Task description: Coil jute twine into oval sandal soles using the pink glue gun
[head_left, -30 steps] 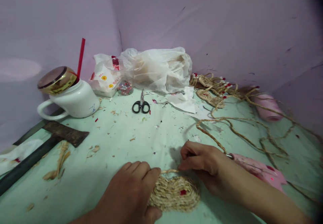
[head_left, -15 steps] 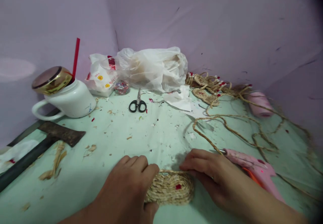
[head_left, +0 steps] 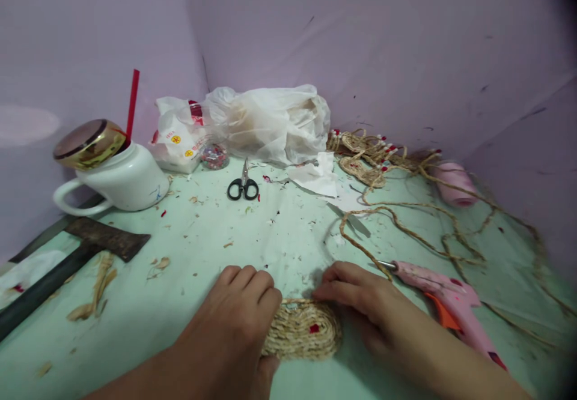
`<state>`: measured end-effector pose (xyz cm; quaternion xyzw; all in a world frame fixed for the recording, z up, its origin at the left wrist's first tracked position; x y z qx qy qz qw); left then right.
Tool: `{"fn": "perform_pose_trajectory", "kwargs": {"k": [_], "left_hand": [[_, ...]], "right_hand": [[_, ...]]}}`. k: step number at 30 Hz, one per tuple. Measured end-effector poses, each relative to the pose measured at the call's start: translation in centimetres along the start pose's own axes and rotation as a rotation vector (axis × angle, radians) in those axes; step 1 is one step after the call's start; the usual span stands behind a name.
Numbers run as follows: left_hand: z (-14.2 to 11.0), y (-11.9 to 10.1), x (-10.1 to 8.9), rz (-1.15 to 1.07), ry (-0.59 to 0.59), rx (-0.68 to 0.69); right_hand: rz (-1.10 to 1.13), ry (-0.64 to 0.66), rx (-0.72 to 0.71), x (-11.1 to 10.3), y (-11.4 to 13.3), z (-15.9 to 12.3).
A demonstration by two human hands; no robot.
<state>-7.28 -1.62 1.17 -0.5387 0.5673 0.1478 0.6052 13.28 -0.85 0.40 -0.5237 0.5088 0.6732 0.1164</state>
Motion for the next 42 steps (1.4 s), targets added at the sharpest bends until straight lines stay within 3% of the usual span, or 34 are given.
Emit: {"fn": "perform_pose_trajectory", "kwargs": {"k": [5, 11, 18, 25, 30, 42], "left_hand": [[-0.1, -0.1, 0.2, 0.022, -0.056, -0.016], [0.0, -0.1, 0.0, 0.055, -0.006, 0.019], [0.4, -0.2, -0.2, 0.051, 0.034, 0.017], [0.7, -0.2, -0.6, -0.054, 0.072, 0.000], [0.4, -0.1, -0.1, -0.087, 0.011, 0.012], [0.5, 0.2, 0.6, -0.029, -0.062, 0.115]], "right_hand": [[0.006, -0.113, 0.017, -0.2, 0.9, -1.0], [-0.017, -0.047, -0.018, 0.8, 2.2, -0.8], [-0.110, -0.168, 0.003, 2.6, 2.4, -1.0], [-0.174, -0.253, -0.014, 3.1, 2.3, -1.1], [-0.247, -0.226, 0.083, 3.1, 2.5, -1.3], [-0.144, -0.253, 0.093, 3.2, 2.3, -1.3]]}}
Point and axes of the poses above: each hand's wrist, its own z-axis towards the middle knuckle, its own x-axis out of the palm, y = z × x, the point moved 1 cm from there along z, towards the middle knuckle, and after that the axes turned 2 degrees about -z, right-handed, at the moved point
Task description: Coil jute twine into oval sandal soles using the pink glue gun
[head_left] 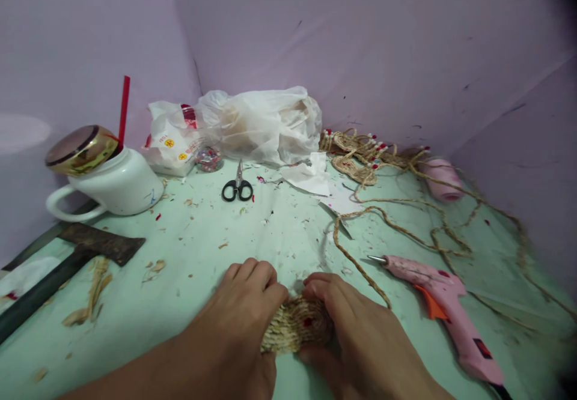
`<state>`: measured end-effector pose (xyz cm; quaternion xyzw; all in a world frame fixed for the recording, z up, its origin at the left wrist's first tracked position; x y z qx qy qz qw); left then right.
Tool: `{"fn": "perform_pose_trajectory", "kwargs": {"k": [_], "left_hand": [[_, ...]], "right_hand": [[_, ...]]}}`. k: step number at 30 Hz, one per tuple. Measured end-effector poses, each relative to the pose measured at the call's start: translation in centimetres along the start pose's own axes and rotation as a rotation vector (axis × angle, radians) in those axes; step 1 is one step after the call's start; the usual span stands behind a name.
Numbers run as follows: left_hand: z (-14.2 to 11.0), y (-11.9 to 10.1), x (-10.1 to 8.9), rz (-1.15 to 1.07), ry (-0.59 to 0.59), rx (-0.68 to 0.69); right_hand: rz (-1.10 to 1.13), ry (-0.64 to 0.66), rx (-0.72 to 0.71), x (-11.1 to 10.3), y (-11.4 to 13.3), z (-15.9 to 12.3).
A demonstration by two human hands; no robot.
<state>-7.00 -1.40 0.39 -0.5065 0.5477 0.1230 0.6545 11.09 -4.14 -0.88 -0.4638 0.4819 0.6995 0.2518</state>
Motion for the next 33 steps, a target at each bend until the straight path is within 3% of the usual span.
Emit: {"fn": "perform_pose_trajectory", "kwargs": {"k": [7, 13, 20, 23, 33], "left_hand": [[-0.1, -1.3, -0.8, 0.072, 0.006, -0.037], [0.2, -0.8, 0.2, 0.074, 0.063, -0.043], [-0.1, -0.5, 1.2, 0.081, -0.064, -0.007], [-0.2, -0.7, 1.3, 0.107, -0.139, -0.004], [-0.1, -0.8, 1.2, 0.116, -0.198, 0.052]], "right_hand": [[-0.004, 0.013, -0.009, 0.1, -0.1, -0.2], [-0.019, 0.012, -0.013, 0.1, -0.2, -0.3], [-0.176, 0.026, 0.007, -2.6, -1.3, -0.6], [-0.228, 0.088, 0.050, -2.4, -1.6, -0.5], [-0.166, -0.070, 0.101, -1.0, -1.7, -0.8]]}}
Point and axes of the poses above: each hand's wrist, its own z-axis towards the middle knuckle, its own x-axis out of the palm, y = z × x, the point moved 1 cm from there along z, towards the middle knuckle, and after that the axes turned 2 degrees about -z, right-handed, at the moved point
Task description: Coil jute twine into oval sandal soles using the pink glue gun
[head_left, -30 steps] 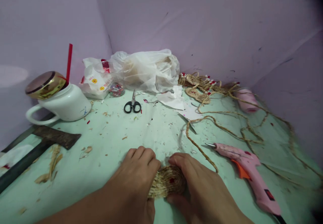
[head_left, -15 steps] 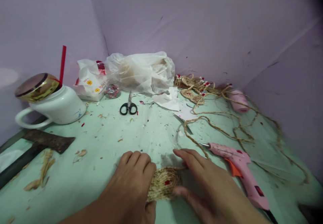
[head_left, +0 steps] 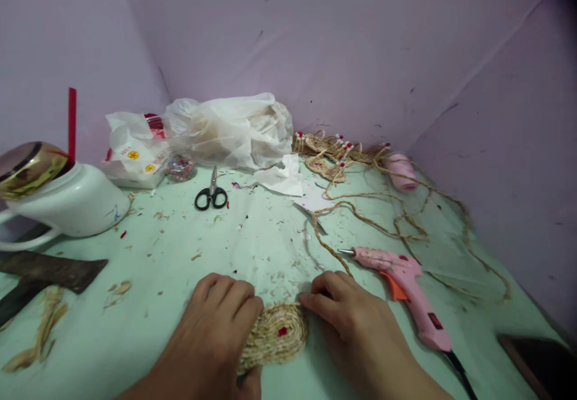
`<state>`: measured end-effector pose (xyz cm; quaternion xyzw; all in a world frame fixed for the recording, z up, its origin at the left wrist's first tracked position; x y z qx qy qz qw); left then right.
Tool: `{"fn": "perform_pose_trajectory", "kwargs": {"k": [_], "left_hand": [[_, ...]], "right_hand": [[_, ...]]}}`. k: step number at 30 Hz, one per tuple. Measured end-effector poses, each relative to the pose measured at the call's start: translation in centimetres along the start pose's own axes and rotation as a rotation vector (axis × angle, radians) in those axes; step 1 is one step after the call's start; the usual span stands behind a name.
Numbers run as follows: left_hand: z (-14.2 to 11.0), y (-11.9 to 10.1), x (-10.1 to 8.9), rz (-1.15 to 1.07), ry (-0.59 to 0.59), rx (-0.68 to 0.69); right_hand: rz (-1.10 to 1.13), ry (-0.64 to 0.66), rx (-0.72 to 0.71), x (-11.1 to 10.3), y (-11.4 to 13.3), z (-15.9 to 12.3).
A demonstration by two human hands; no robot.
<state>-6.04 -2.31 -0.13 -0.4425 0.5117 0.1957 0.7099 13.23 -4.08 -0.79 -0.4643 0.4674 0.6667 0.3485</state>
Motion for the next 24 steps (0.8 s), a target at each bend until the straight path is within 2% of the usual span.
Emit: {"fn": "perform_pose_trajectory", "kwargs": {"k": [7, 12, 18, 21, 24], "left_hand": [[0.3, 0.1, -0.2, -0.055, 0.022, -0.018], [0.4, 0.1, -0.5, -0.079, 0.086, -0.015], [0.4, -0.3, -1.0, -0.092, 0.087, -0.016], [0.5, -0.4, -1.3, -0.078, 0.100, -0.007], [0.5, -0.4, -1.1, -0.068, 0.093, 0.013]], "right_hand": [[-0.054, 0.081, -0.013, -0.3, 0.3, -0.1], [0.111, 0.143, 0.043, -0.4, 0.3, -0.8], [0.239, 0.202, 0.135, -1.2, 0.3, -0.8], [0.258, 0.190, 0.187, -1.2, 0.5, -1.1], [0.213, 0.141, 0.166, -0.8, 0.9, -1.3]]}}
Point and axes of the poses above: each hand's wrist, its own z-axis towards the middle knuckle, its own x-axis out of the palm, y = z × x, the point moved 1 cm from there along z, towards the middle knuckle, and after that the axes turned 2 degrees about -z, right-handed, at the moved point
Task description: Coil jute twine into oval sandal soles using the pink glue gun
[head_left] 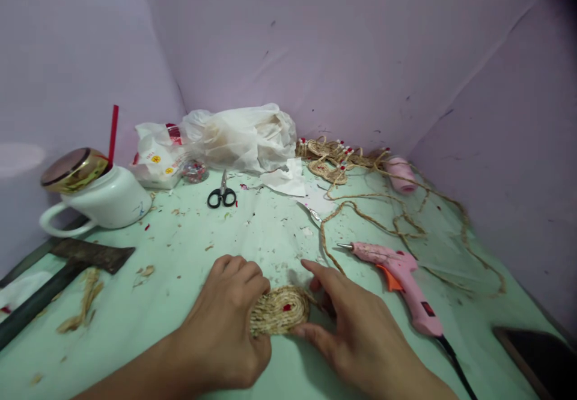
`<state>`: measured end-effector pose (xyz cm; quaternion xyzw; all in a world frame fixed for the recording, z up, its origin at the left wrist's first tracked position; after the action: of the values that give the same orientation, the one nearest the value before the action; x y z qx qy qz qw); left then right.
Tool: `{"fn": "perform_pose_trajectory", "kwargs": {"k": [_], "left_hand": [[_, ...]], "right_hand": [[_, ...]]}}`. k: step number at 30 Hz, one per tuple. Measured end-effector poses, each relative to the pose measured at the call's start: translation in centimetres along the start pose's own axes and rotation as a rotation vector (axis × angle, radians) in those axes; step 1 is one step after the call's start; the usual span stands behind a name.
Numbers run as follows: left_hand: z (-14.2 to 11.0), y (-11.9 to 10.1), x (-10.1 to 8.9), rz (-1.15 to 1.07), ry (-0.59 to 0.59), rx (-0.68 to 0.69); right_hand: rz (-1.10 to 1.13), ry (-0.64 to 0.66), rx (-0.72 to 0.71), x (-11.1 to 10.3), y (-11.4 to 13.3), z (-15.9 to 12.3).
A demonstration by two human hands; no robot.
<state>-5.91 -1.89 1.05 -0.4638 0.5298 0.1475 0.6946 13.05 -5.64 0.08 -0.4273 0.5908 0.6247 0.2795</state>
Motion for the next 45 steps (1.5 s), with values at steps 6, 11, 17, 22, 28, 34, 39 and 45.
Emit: {"fn": "perform_pose_trajectory", "kwargs": {"k": [6, 11, 17, 22, 28, 34, 39, 45], "left_hand": [[0.6, 0.3, 1.1, 0.032, -0.099, 0.029], [0.7, 0.5, 1.1, 0.032, -0.071, 0.096], [0.9, 0.7, 1.2, 0.033, -0.096, 0.152], [1.2, 0.8, 1.7, 0.012, -0.111, 0.155], [1.3, 1.0, 2.1, 0.007, -0.148, 0.168], [1.3, 1.0, 2.3, 0.016, -0.167, 0.168], [1.2, 0.8, 2.3, 0.022, -0.184, 0.174], [1.4, 0.9, 2.4, 0.026, -0.185, 0.185]], "right_hand": [[-0.070, -0.150, -0.120, 1.3, 0.5, 0.3], [-0.050, -0.288, -0.136, 2.2, 0.8, 0.1], [-0.062, -0.375, -0.073, 2.9, 1.3, 0.1], [-0.072, -0.408, -0.091, 3.3, 1.1, 0.0], [-0.093, -0.422, -0.064, 3.5, 1.1, 0.1], [-0.101, -0.434, -0.075, 3.6, 0.9, 0.1], [-0.103, -0.431, -0.066, 3.7, 0.9, 0.1], [-0.094, -0.420, -0.053, 3.6, 1.1, 0.1]]}}
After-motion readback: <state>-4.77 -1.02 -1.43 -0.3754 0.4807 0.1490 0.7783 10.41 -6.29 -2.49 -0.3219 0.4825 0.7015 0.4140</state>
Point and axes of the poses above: each hand's wrist, its own z-axis towards the middle knuckle, its own x-axis out of the palm, y = z × x, the point moved 1 cm from there along z, towards the middle knuckle, and after that the axes turned 2 degrees about -z, right-handed, at the moved point
